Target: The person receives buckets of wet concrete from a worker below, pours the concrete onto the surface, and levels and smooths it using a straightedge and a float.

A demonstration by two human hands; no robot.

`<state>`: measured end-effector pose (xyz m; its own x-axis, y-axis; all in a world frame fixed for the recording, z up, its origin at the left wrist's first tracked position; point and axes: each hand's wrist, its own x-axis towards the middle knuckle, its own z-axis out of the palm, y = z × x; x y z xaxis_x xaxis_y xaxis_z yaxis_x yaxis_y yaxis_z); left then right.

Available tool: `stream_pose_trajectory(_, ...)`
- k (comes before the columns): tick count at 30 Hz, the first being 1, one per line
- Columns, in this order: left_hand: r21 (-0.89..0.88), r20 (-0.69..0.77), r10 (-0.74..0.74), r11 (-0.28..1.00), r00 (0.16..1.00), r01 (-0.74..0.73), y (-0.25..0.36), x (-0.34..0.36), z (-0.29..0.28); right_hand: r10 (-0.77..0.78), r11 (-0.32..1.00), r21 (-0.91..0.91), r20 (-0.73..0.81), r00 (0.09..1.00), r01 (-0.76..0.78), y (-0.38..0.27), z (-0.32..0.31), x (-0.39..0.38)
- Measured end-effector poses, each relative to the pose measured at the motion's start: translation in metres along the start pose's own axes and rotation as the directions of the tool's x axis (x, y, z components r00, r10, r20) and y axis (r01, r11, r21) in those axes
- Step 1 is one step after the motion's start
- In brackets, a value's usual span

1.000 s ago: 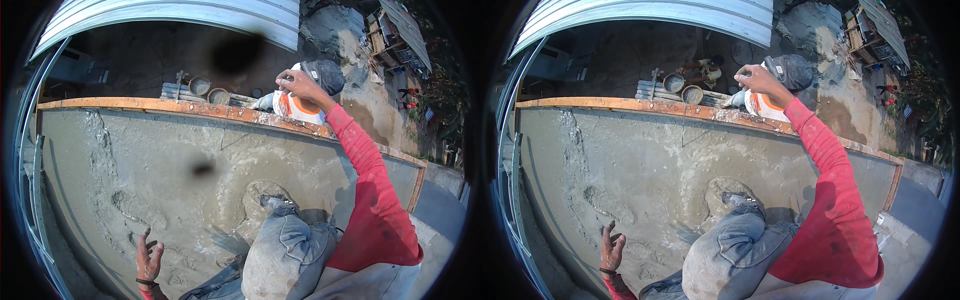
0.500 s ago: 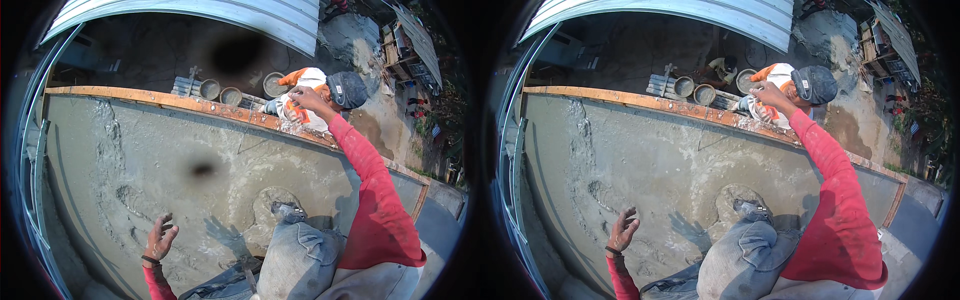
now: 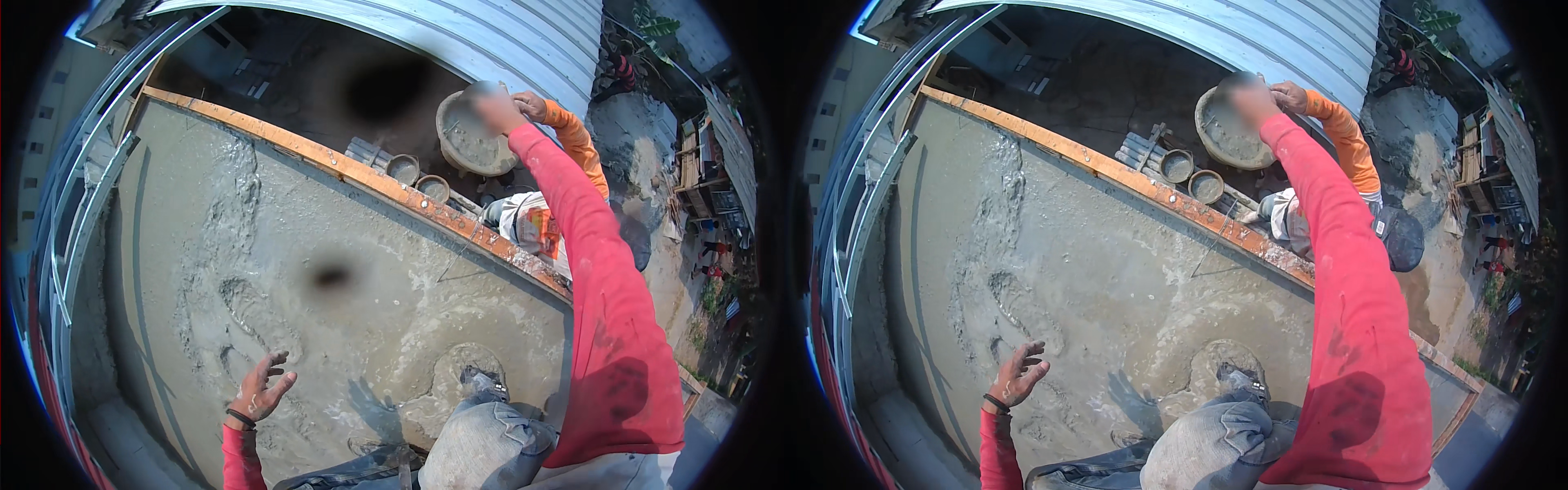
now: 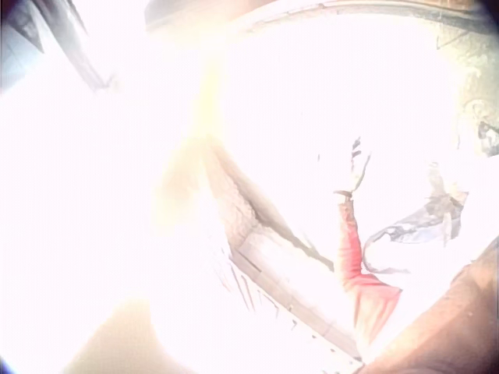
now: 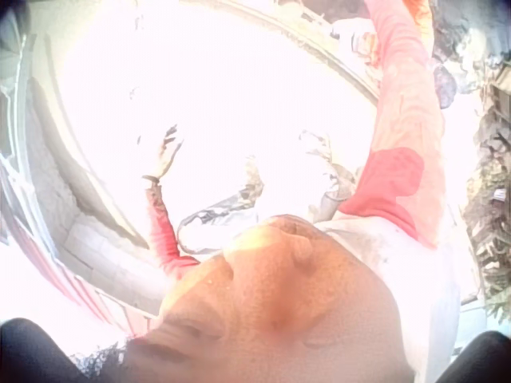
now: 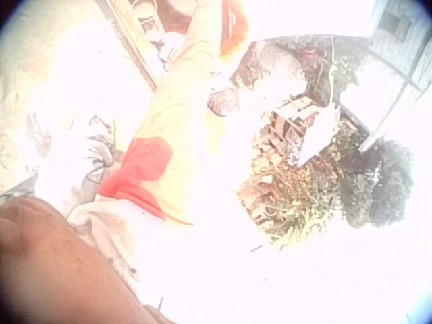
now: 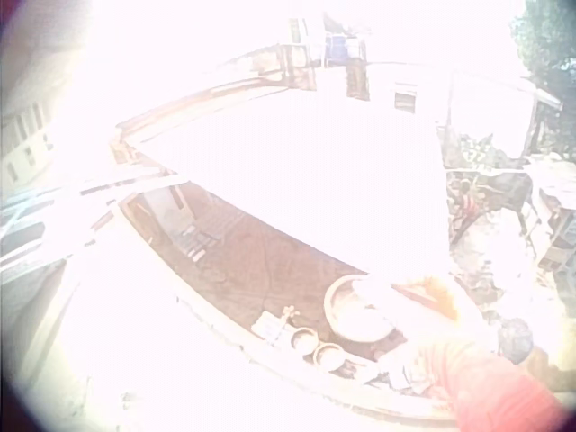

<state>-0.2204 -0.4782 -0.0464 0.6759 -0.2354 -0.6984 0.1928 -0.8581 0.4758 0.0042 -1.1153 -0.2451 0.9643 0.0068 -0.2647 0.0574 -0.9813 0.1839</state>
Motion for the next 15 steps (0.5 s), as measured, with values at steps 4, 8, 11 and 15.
stream_pose_trajectory(4,-0.017,-0.087,-0.049,0.999,0.995,0.047,-0.037,-0.033,-0.007,-0.078,0.96,0.267,-0.027,0.997,0.083,-0.018,-0.119,-0.014)
stream_pose_trajectory(8,-0.123,-0.069,-0.008,0.992,0.998,0.0,-0.077,-0.034,0.0,-0.364,0.904,0.185,-0.145,0.92,0.386,-0.036,-0.184,-0.083)
stream_pose_trajectory(11,-0.277,-0.04,-0.082,0.959,0.996,0.068,-0.112,-0.049,0.02,-0.459,0.854,0.123,-0.275,0.845,0.505,-0.058,-0.266,-0.129)
stream_pose_trajectory(15,-0.699,-0.086,0.095,0.704,0.992,-0.129,-0.097,-0.005,0.068,-0.29,0.954,0.005,-0.246,0.925,0.301,-0.131,-0.413,-0.229)
